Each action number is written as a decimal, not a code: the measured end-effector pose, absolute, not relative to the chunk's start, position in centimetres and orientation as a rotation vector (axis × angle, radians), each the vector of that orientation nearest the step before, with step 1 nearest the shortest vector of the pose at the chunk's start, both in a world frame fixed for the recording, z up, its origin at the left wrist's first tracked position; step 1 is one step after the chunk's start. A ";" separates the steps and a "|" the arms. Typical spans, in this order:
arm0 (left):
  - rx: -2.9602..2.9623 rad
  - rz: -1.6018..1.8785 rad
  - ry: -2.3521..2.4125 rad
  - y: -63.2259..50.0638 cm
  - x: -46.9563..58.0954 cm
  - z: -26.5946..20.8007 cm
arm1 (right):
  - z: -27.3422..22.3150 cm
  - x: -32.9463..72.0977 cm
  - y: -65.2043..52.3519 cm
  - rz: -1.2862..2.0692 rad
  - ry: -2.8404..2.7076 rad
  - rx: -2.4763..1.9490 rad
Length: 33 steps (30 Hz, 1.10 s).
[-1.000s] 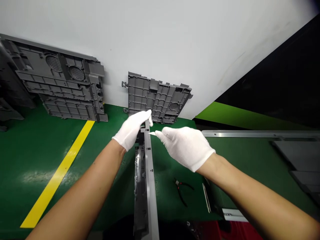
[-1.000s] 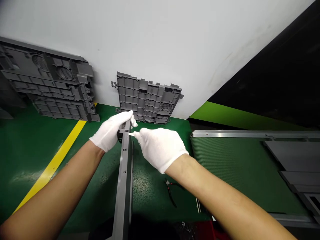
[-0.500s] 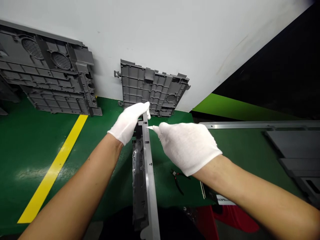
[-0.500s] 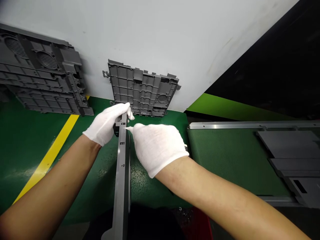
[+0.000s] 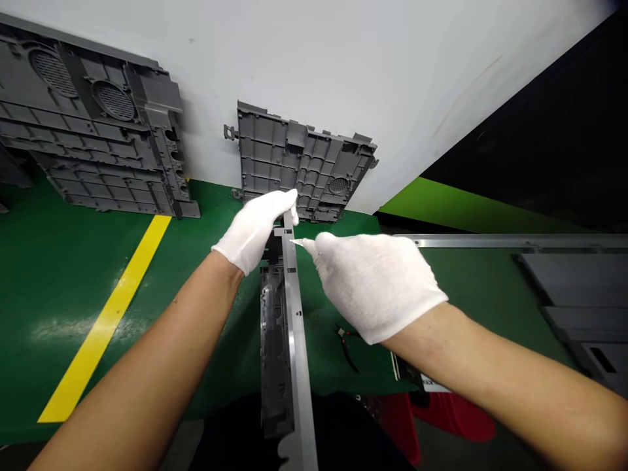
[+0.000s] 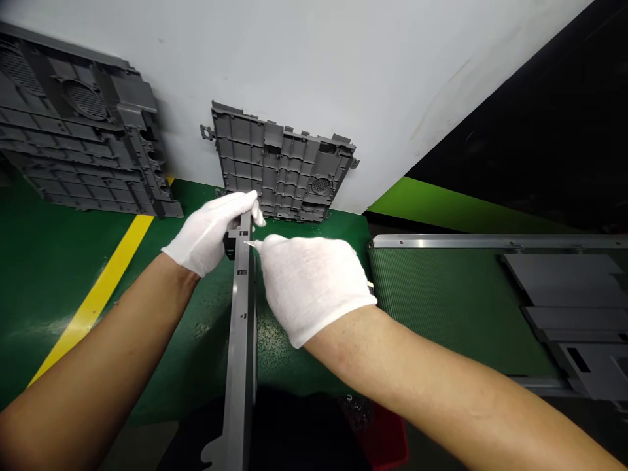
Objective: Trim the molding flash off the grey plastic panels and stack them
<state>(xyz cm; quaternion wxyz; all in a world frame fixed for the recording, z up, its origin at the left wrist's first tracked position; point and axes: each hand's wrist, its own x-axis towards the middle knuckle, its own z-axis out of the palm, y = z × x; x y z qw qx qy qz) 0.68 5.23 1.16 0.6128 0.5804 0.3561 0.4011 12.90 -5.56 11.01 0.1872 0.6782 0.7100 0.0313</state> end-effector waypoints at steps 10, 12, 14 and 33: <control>1.425 0.903 0.869 5.3 0.6 1.3 | 11.0 12.8 -5.8 0.043 1.945 1.893; 1.427 0.905 0.868 5.3 0.6 1.2 | 11.0 12.8 -5.9 0.051 1.941 1.892; 1.426 0.901 0.868 5.3 0.5 1.1 | 11.0 12.8 -6.0 0.054 1.937 1.891; 1.382 0.935 0.883 5.1 0.7 1.7 | 11.2 12.7 -6.5 0.054 1.926 1.897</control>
